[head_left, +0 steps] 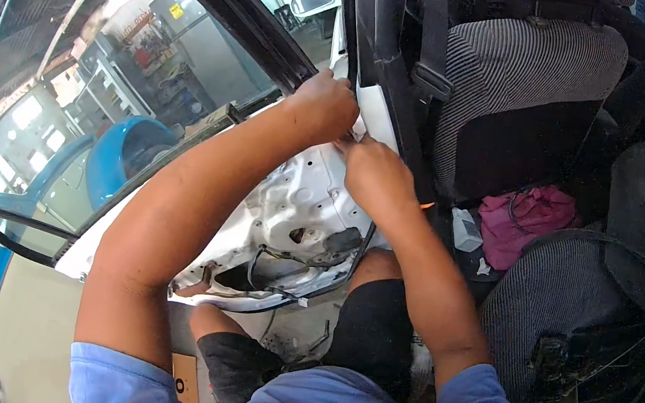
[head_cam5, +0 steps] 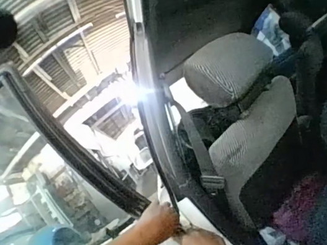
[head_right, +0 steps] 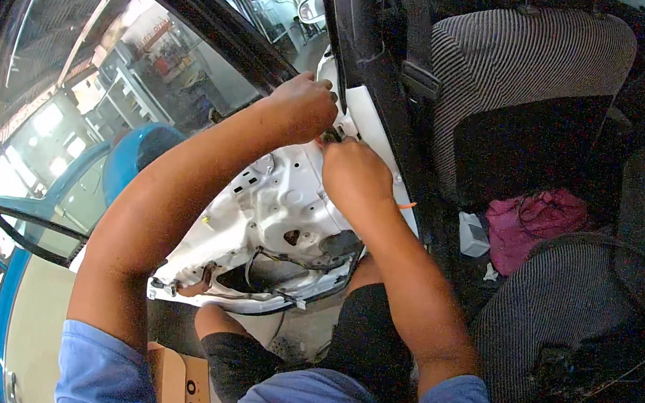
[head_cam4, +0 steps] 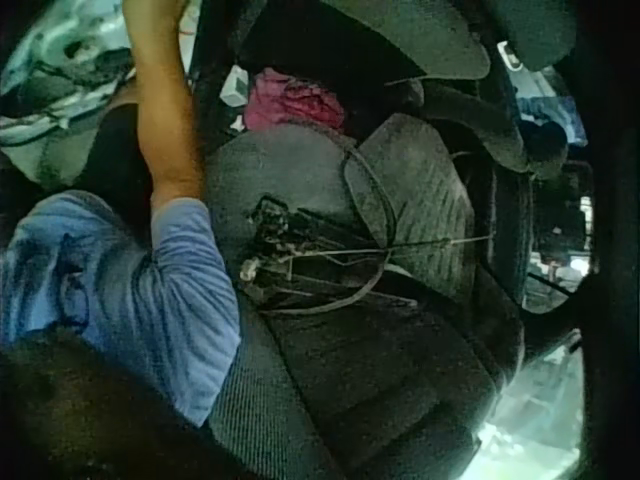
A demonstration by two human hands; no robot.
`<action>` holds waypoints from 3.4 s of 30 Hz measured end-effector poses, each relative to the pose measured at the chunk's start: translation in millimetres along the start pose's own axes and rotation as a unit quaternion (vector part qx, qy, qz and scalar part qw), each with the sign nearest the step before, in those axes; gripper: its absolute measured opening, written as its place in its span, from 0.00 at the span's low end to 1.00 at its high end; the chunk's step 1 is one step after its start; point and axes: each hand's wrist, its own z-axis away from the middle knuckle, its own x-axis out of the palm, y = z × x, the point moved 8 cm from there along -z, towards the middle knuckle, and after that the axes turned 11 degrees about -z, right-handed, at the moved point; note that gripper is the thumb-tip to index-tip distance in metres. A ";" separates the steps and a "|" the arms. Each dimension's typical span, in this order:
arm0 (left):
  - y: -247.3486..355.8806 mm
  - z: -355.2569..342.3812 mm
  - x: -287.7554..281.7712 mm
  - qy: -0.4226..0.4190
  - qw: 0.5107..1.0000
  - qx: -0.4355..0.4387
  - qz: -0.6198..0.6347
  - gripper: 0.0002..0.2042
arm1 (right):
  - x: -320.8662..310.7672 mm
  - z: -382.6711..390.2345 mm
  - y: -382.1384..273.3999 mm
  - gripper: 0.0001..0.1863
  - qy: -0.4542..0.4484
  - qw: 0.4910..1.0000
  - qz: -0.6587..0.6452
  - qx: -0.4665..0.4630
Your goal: Dismantling and working on internal components of a car door.
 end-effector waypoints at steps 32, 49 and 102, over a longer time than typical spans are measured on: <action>-29.6 21.9 -7.9 0.246 0.888 -0.001 0.390 0.04 | -14.5 31.7 90.4 0.14 0.120 0.868 -0.471 0.104; 146.1 136.4 72.9 0.180 0.057 -0.336 0.923 0.05 | 23.0 45.5 -10.0 0.11 -0.076 0.904 -0.421 -0.020; 81.8 97.2 59.8 0.320 0.136 -0.431 0.833 0.08 | 41.1 0.0 51.8 0.23 -0.035 0.773 -0.632 0.055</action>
